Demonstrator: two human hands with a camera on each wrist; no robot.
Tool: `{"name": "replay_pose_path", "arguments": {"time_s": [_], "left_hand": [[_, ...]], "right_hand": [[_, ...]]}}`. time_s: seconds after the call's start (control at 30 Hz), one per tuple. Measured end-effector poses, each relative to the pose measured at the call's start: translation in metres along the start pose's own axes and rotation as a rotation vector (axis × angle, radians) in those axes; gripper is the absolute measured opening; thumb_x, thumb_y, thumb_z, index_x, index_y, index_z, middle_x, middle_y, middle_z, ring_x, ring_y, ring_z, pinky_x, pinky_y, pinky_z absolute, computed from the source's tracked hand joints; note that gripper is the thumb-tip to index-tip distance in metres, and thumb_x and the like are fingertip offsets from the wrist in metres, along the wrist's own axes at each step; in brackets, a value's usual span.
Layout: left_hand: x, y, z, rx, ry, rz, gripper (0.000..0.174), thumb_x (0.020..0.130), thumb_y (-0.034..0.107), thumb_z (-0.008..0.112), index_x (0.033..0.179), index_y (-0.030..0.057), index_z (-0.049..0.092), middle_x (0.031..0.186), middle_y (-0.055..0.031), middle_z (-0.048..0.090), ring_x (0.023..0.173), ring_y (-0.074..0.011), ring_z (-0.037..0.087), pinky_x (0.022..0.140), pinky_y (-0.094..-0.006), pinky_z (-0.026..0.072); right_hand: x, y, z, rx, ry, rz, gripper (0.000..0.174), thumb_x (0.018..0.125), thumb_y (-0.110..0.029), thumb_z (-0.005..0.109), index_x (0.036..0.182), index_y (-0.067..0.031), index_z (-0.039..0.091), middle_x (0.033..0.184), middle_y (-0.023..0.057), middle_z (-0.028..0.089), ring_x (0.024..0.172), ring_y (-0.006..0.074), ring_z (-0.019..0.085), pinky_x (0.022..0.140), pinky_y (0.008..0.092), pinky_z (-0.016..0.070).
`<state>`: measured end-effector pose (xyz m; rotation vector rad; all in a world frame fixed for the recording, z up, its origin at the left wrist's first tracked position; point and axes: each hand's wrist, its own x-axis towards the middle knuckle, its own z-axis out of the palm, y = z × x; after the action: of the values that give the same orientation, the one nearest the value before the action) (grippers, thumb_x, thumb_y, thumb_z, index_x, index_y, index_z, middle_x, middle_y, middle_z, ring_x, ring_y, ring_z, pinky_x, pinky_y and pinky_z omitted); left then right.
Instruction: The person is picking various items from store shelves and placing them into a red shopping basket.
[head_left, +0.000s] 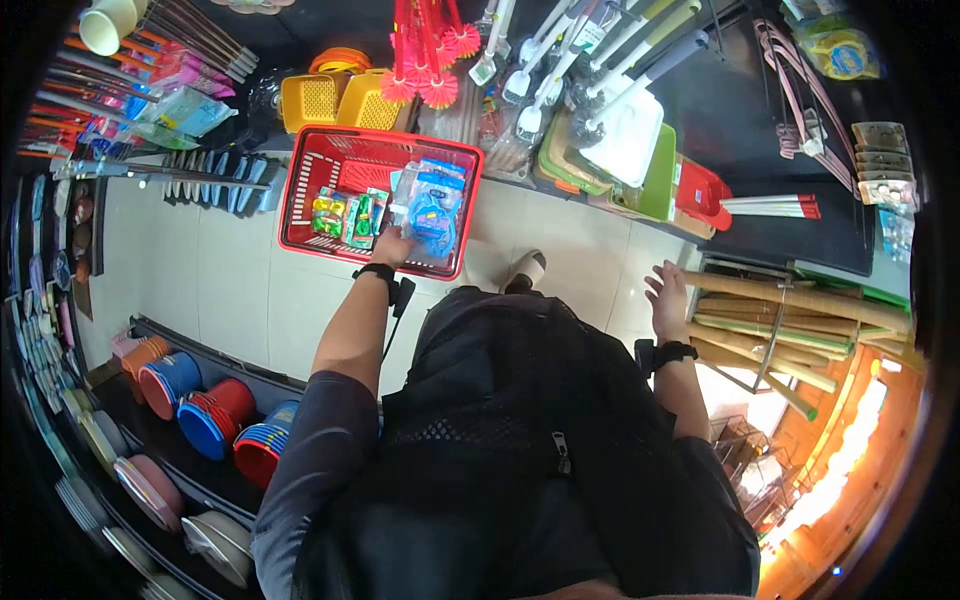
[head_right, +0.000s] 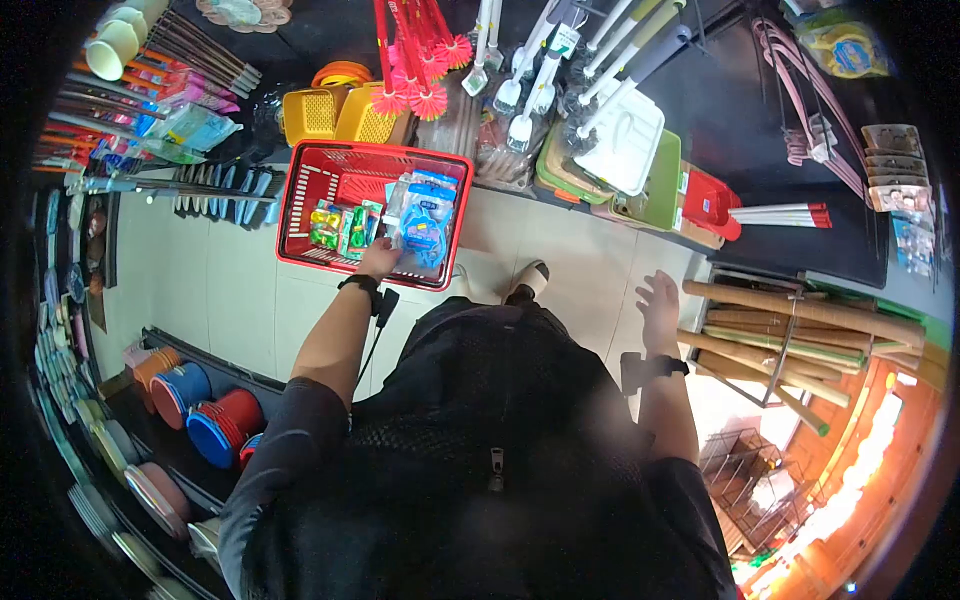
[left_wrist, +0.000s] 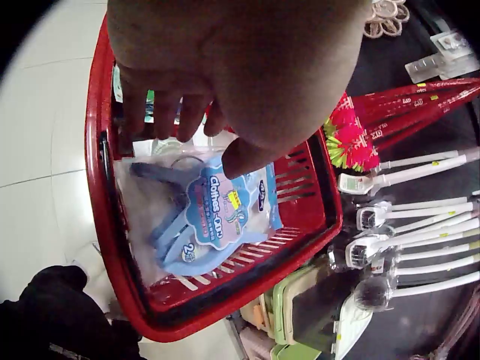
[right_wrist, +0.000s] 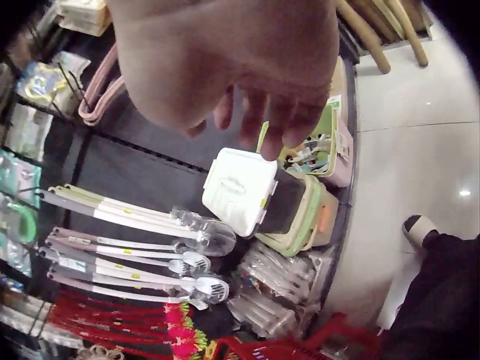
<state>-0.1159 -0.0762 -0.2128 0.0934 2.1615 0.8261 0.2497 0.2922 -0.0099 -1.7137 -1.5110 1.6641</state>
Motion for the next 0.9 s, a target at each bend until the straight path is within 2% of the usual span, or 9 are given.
{"name": "replay_pose_path", "arguments": {"time_s": [0.13, 0.2, 0.23, 0.33, 0.37, 0.6, 0.63, 0.7, 0.9], "left_hand": [[0.015, 0.002, 0.004, 0.071, -0.054, 0.069, 0.071, 0.067, 0.027, 0.068, 0.123, -0.0106, 0.047, 0.118, -0.0295, 0.055, 0.115, -0.0379, 0.052, 0.098, -0.0394, 0.0403], [-0.001, 0.027, -0.003, 0.168, -0.071, 0.039, 0.072, 0.067, 0.027, 0.067, 0.123, -0.0118, 0.046, 0.119, -0.03, 0.054, 0.116, -0.0379, 0.052, 0.098, -0.0393, 0.0406], [0.005, 0.022, 0.001, 0.178, -0.081, 0.042, 0.072, 0.067, 0.026, 0.067, 0.123, -0.0122, 0.045, 0.121, -0.0301, 0.053, 0.116, -0.0379, 0.051, 0.098, -0.0387, 0.0411], [0.026, 0.001, 0.014, 0.148, -0.09, 0.082, 0.071, 0.068, 0.025, 0.068, 0.124, -0.0119, 0.044, 0.122, -0.0301, 0.052, 0.116, -0.0368, 0.051, 0.098, -0.0375, 0.0415], [0.039, -0.013, 0.02, 0.11, -0.097, 0.09, 0.071, 0.068, 0.026, 0.068, 0.124, -0.0118, 0.044, 0.122, -0.0301, 0.052, 0.117, -0.0365, 0.051, 0.099, -0.0374, 0.0413], [0.023, 0.016, 0.013, 0.256, 0.008, 0.026, 0.071, 0.066, 0.035, 0.073, 0.115, -0.0107, 0.051, 0.113, -0.029, 0.058, 0.109, -0.0383, 0.056, 0.094, -0.0402, 0.0449], [0.019, 0.021, 0.01, 0.261, -0.001, 0.067, 0.071, 0.066, 0.037, 0.074, 0.114, -0.0102, 0.051, 0.111, -0.0285, 0.059, 0.107, -0.0388, 0.057, 0.093, -0.041, 0.0456], [0.045, -0.005, 0.021, 0.285, 0.03, 0.095, 0.07, 0.066, 0.04, 0.074, 0.112, -0.0091, 0.052, 0.109, -0.0278, 0.06, 0.104, -0.0398, 0.059, 0.09, -0.0423, 0.0466], [0.034, 0.022, 0.023, 0.408, 0.046, -0.014, 0.07, 0.067, 0.041, 0.075, 0.111, -0.0088, 0.051, 0.11, -0.0279, 0.06, 0.105, -0.0407, 0.058, 0.091, -0.0431, 0.0461]], "right_hand": [[-0.035, 0.017, 0.003, -0.044, 0.076, 0.064, 0.048, 0.092, -0.04, 0.049, 0.127, -0.0072, 0.043, 0.118, 0.0097, 0.053, 0.099, 0.0214, 0.055, 0.081, 0.0353, 0.0428], [-0.051, 0.028, 0.0, -0.021, 0.119, 0.071, 0.034, 0.092, -0.037, 0.052, 0.116, -0.0118, 0.049, 0.109, 0.0039, 0.056, 0.088, 0.015, 0.056, 0.071, 0.0291, 0.0432], [-0.059, 0.029, -0.002, -0.063, 0.117, 0.089, 0.046, 0.092, -0.036, 0.049, 0.127, -0.0073, 0.043, 0.114, 0.0082, 0.054, 0.096, 0.0193, 0.056, 0.078, 0.0333, 0.0433], [-0.074, 0.045, -0.011, -0.028, 0.151, 0.111, 0.045, 0.092, -0.035, 0.049, 0.127, -0.0081, 0.043, 0.115, 0.0079, 0.054, 0.095, 0.0193, 0.056, 0.077, 0.0337, 0.0436], [-0.077, 0.049, -0.011, 0.011, 0.2, 0.142, 0.028, 0.094, -0.031, 0.05, 0.116, -0.0145, 0.049, 0.107, 0.0023, 0.057, 0.089, 0.0146, 0.056, 0.073, 0.0301, 0.0435], [-0.097, 0.058, -0.011, 0.013, 0.246, 0.168, 0.03, 0.094, -0.03, 0.051, 0.119, -0.0143, 0.048, 0.107, 0.0024, 0.056, 0.089, 0.0149, 0.057, 0.074, 0.0308, 0.0434], [-0.097, 0.061, -0.014, -0.007, 0.238, 0.153, 0.04, 0.093, -0.031, 0.049, 0.127, -0.0102, 0.045, 0.111, 0.0064, 0.055, 0.094, 0.0178, 0.057, 0.078, 0.0341, 0.0445], [-0.1, 0.061, -0.016, -0.002, 0.243, 0.138, 0.039, 0.093, -0.031, 0.049, 0.126, -0.0102, 0.045, 0.111, 0.0065, 0.055, 0.094, 0.0177, 0.057, 0.078, 0.0339, 0.0446], [-0.103, 0.058, -0.022, -0.032, 0.271, 0.147, 0.035, 0.094, -0.03, 0.049, 0.123, -0.012, 0.046, 0.11, 0.0049, 0.054, 0.092, 0.0166, 0.057, 0.076, 0.0328, 0.0442]]}}
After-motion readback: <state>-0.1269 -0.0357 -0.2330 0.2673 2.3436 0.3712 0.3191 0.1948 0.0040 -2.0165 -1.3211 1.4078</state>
